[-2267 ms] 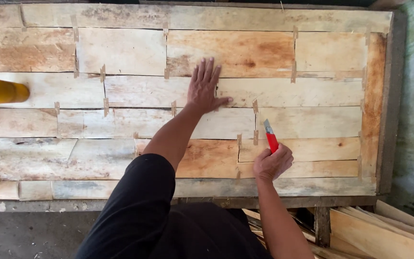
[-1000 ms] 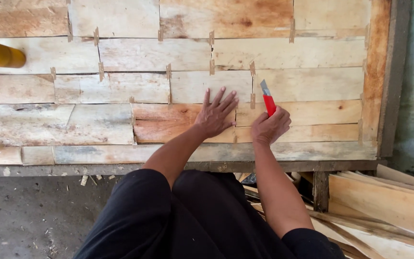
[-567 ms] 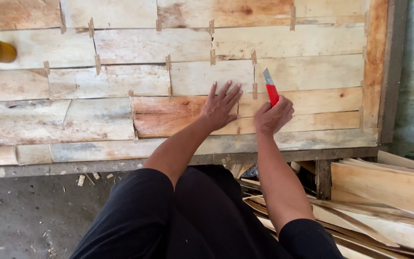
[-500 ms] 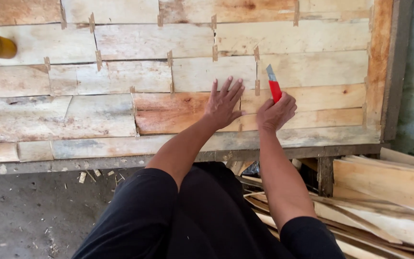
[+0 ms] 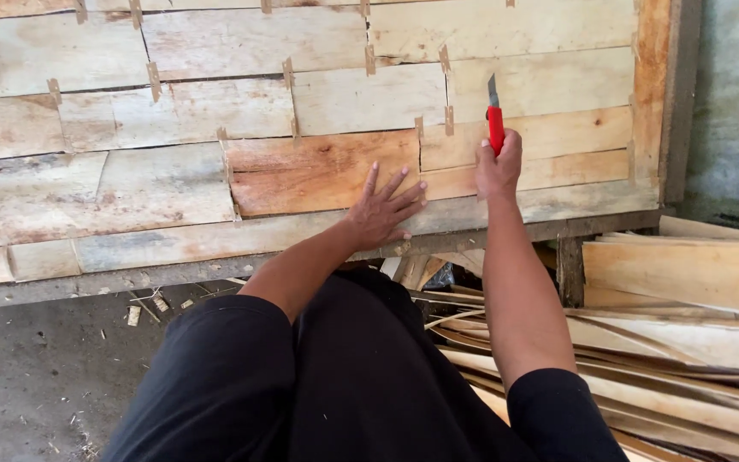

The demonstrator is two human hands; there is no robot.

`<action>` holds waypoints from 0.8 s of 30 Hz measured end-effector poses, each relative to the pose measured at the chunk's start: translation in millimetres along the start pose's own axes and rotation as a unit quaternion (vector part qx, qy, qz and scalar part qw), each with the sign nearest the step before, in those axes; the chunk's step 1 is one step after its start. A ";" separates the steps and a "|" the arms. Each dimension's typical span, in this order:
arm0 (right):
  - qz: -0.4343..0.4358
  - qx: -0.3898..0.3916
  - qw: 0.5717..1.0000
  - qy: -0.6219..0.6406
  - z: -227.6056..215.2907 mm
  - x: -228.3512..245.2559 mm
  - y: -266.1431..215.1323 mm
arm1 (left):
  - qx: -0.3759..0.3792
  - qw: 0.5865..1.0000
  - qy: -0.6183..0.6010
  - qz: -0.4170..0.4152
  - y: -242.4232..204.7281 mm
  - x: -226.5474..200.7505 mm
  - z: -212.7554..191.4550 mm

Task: Repairing or assembling a wood veneer surface by fitting wood strips and securing them with tape.

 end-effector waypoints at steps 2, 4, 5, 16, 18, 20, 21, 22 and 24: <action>0.032 0.020 0.999 0.036 -6.9 -10.1 0.8 | -0.014 1.000 0.009 -0.005 3.8 -0.7 8.8; 0.062 0.041 0.994 0.075 -6.3 -25.6 2.3 | -0.028 0.999 0.018 -0.012 6.1 -3.0 12.2; 0.073 0.046 0.990 0.114 -2.7 -36.5 1.3 | -0.037 0.999 0.011 -0.036 5.6 -5.0 11.7; 0.056 -0.104 0.992 0.042 -26.2 24.6 -115.6 | -0.048 0.990 -0.023 -0.134 0.1 -28.6 -0.9; 0.072 -0.130 0.988 0.036 -25.1 17.0 -149.0 | -0.005 0.998 -0.018 -0.067 -16.0 -28.6 -0.2; 0.079 -0.141 0.984 0.077 -25.8 22.6 -173.9 | 0.011 0.999 -0.007 -0.047 -12.1 -22.0 7.2; 0.086 -0.151 0.978 0.118 -25.5 25.3 -188.0 | 0.029 0.999 0.003 -0.027 -11.5 -19.3 12.1; 0.083 -0.151 0.978 0.118 -24.1 24.1 -189.5 | 0.026 0.999 0.003 -0.028 -6.6 -16.7 5.0; 0.124 -0.153 0.961 0.194 -19.7 18.3 -199.3 | 0.042 0.998 -0.003 -0.050 -2.0 -12.5 -5.2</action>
Point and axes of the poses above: each hand's wrist, its own y-axis towards the middle knuckle, its own z-axis out of the palm, x = y × z, the point moved 3 cm from there along y, towards the middle knuckle, and after that the axes turned 2 degrees about -z, right-handed, at the moved point
